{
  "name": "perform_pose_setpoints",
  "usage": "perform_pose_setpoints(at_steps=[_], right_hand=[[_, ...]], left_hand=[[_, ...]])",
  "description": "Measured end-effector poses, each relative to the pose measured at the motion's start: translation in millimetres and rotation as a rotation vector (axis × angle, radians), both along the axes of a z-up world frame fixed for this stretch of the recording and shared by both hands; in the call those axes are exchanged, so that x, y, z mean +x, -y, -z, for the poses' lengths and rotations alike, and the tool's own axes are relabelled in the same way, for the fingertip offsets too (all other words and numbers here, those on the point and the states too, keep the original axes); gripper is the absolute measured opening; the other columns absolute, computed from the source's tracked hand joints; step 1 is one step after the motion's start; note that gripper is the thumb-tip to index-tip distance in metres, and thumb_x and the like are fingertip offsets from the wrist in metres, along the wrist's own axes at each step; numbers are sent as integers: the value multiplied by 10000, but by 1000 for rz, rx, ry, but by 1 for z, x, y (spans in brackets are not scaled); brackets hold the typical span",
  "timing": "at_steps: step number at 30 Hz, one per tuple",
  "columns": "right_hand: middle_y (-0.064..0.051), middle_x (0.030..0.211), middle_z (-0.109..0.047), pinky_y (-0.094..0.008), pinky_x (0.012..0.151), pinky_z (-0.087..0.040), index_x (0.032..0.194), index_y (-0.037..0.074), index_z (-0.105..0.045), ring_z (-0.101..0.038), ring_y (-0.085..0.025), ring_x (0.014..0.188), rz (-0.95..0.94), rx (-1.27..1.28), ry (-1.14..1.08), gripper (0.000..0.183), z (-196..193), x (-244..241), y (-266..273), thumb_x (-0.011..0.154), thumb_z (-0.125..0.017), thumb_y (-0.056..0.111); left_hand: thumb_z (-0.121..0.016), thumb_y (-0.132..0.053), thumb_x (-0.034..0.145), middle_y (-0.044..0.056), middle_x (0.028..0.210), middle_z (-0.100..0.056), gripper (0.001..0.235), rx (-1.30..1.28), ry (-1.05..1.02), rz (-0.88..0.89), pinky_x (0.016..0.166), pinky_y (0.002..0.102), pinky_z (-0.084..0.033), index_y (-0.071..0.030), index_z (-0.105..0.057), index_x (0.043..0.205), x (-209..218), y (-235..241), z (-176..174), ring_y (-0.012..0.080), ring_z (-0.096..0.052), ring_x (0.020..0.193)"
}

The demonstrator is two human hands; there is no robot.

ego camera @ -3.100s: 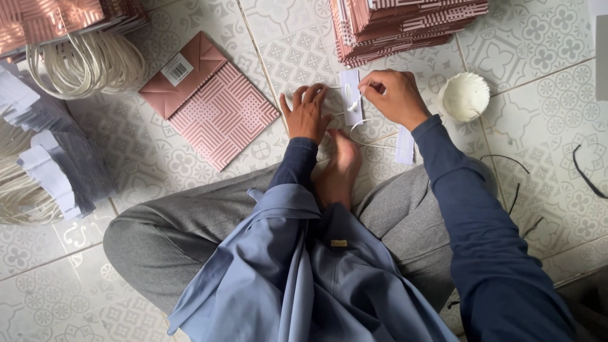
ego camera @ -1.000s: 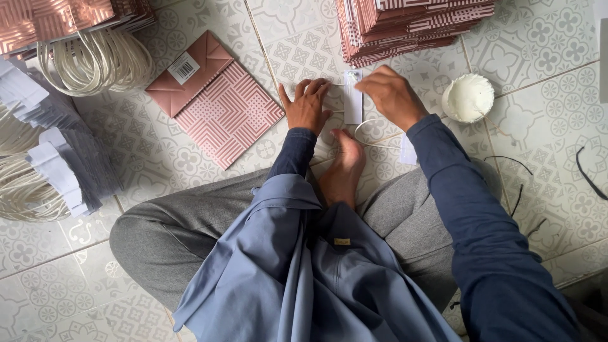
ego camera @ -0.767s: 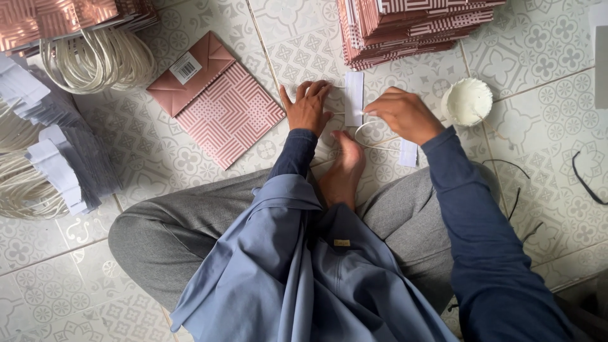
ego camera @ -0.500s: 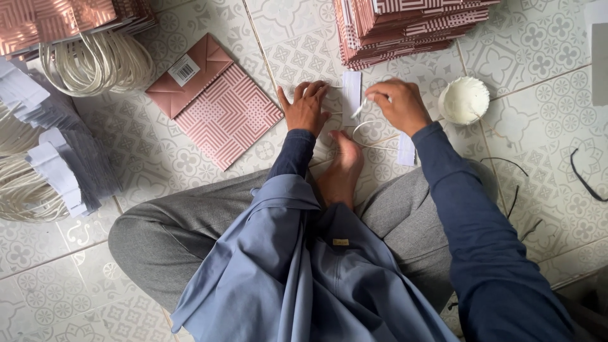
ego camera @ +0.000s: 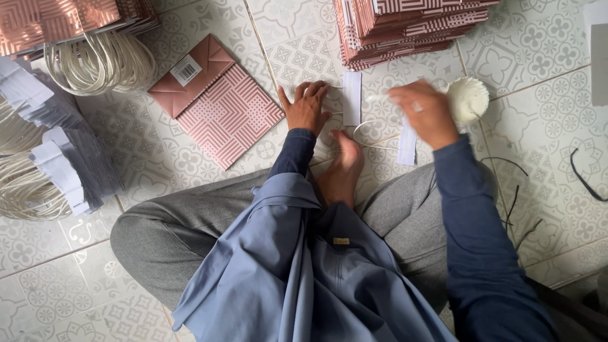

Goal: The person sits on the floor and assembles gift bags by applying glue to white paper tabs and attaching them to the bottom of patterned bags. They then insert white rope handles into the bag and place the finished items into a stack.

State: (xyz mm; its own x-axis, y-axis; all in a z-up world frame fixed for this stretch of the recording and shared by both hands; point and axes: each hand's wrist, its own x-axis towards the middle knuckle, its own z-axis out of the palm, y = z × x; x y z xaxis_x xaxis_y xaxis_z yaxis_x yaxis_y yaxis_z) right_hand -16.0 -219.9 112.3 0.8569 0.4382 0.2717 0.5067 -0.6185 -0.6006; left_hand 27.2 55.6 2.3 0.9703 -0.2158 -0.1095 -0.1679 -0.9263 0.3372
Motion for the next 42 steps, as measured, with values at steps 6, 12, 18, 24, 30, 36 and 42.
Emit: perform_pose_setpoints(at_steps=[6,12,18,24,30,36,42], right_hand=[[-242,1173,-732,-358,992,-553,1341,-114,-684,-698,-269,1078,497,174,182,265,-58,-59,70,1084,-739,-150],[-303,1115,-735,-394,957,-562,1449,-93,-589,-722,-314,1062,642,150,207,437,-11,-99,128,1023,-654,-167],[-193,1146,-749,-400,979,-561,1379,-66,-682,-693,-250,986,643,37,96,339,-16,-112,131,1045,-718,-13],[-74,1074,-756,-358,914,-542,1128,61,-476,-724,-240,1078,663,40,-90,295,-33,-110,134,1001,-742,71],[-153,1151,-751,-342,968,-540,1078,19,-692,-707,-236,1127,577,114,3,131,-22,-105,147,1045,-814,-16],[-128,1184,-752,-333,982,-456,1066,66,-697,-666,-204,1169,626,193,1,147,-17,-90,145,1039,-826,0],[-47,1184,-516,-349,882,-467,1094,63,-777,-562,-210,1152,721,194,142,146,4,-81,161,1023,-880,-13]], left_hand=[[-785,-460,820,-188,1509,-466,729,57,-39,67,1149,780,-55,-362,-493,1481,4,-2,-16,174,-367,1432],[-816,-415,777,-145,1479,-516,715,38,35,69,1121,795,-98,-345,-547,1436,1,-2,-14,210,-416,1401],[-814,-412,794,-145,1477,-508,697,43,-8,72,1124,798,-103,-354,-538,1432,2,0,-24,242,-411,1412],[-810,-405,802,-164,1476,-502,674,37,-33,65,1131,798,-90,-357,-541,1418,2,2,-27,235,-408,1411],[-801,-383,807,-155,1476,-502,675,26,-42,63,1133,804,-92,-355,-536,1427,1,1,-29,240,-403,1416],[-806,-409,807,-158,1481,-492,685,36,-48,58,1137,798,-83,-357,-532,1432,1,1,-28,241,-406,1406],[-799,-410,809,-170,1472,-493,676,36,-48,56,1135,795,-90,-374,-530,1428,1,0,-27,232,-400,1414]])
